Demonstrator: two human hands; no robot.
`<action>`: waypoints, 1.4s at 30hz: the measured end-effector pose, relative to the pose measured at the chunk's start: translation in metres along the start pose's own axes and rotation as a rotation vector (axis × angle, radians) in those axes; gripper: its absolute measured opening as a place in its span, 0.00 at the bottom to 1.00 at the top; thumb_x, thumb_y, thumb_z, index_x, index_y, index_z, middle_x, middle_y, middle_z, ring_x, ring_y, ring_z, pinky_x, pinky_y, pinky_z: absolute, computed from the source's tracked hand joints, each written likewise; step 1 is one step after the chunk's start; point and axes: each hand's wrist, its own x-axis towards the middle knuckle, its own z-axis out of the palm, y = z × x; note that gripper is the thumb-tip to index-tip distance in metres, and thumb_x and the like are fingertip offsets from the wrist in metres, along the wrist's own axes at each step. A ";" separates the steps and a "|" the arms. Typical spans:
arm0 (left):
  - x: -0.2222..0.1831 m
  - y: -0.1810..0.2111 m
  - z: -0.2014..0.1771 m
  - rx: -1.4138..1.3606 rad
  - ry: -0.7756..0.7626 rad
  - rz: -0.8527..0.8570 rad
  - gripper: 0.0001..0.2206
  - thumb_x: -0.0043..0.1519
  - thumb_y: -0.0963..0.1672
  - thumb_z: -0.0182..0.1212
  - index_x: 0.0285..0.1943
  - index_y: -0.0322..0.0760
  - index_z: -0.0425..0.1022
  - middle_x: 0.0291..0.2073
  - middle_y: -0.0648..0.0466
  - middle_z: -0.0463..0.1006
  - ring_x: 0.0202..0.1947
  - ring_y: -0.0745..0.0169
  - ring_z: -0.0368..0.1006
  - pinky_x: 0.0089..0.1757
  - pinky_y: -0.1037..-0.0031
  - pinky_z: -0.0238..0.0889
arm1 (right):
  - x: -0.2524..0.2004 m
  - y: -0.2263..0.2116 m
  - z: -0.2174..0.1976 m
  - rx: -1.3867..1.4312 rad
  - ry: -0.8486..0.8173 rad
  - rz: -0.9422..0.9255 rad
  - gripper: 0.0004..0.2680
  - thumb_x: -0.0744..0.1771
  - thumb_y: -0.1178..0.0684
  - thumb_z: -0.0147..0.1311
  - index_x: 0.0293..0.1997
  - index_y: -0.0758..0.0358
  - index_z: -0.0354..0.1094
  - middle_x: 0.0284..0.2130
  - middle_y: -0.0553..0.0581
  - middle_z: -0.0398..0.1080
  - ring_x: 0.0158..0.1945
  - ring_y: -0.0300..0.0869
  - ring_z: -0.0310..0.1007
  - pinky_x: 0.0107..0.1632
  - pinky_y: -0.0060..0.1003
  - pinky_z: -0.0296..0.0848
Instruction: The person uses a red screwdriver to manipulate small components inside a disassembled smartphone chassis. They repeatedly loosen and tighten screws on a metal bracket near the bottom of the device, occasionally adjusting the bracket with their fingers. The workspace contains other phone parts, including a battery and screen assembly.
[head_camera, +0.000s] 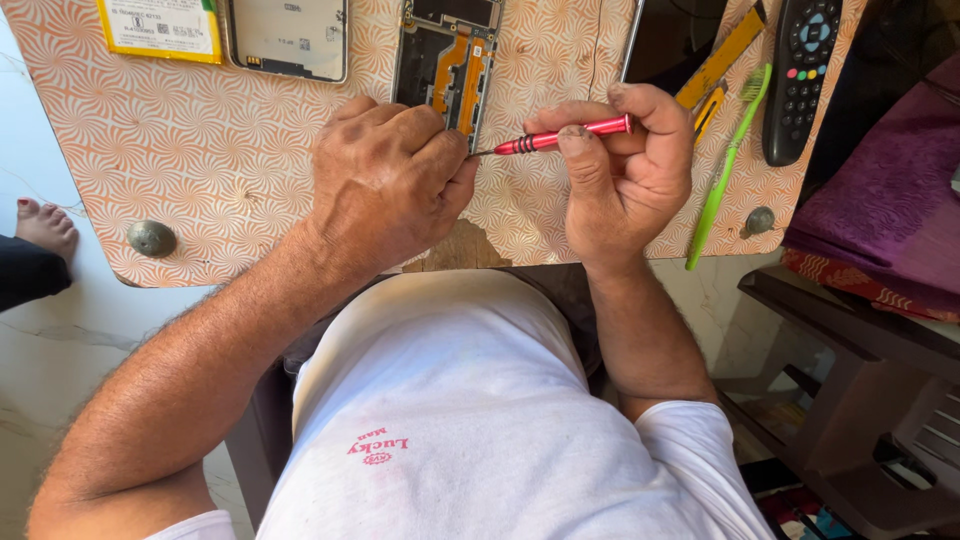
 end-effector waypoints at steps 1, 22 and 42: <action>0.000 0.000 0.000 -0.004 -0.005 0.000 0.08 0.60 0.43 0.72 0.32 0.39 0.77 0.27 0.55 0.72 0.29 0.57 0.73 0.37 0.63 0.63 | -0.001 0.000 0.000 0.008 0.004 0.006 0.10 0.76 0.62 0.53 0.62 0.66 0.54 0.43 0.69 0.77 0.43 0.46 0.82 0.51 0.35 0.83; -0.004 -0.003 -0.002 -0.014 0.026 -0.002 0.09 0.58 0.44 0.74 0.33 0.40 0.77 0.28 0.55 0.73 0.29 0.58 0.73 0.37 0.63 0.63 | 0.000 0.008 -0.005 0.085 0.033 0.007 0.10 0.75 0.61 0.55 0.61 0.66 0.56 0.41 0.70 0.78 0.41 0.48 0.82 0.49 0.37 0.84; -0.016 -0.006 -0.021 -0.117 0.085 -0.087 0.06 0.57 0.41 0.72 0.38 0.38 0.78 0.29 0.55 0.75 0.30 0.58 0.74 0.37 0.63 0.63 | 0.002 0.002 0.008 -0.061 -0.038 -0.054 0.12 0.75 0.62 0.54 0.63 0.65 0.53 0.44 0.71 0.77 0.46 0.47 0.82 0.53 0.36 0.83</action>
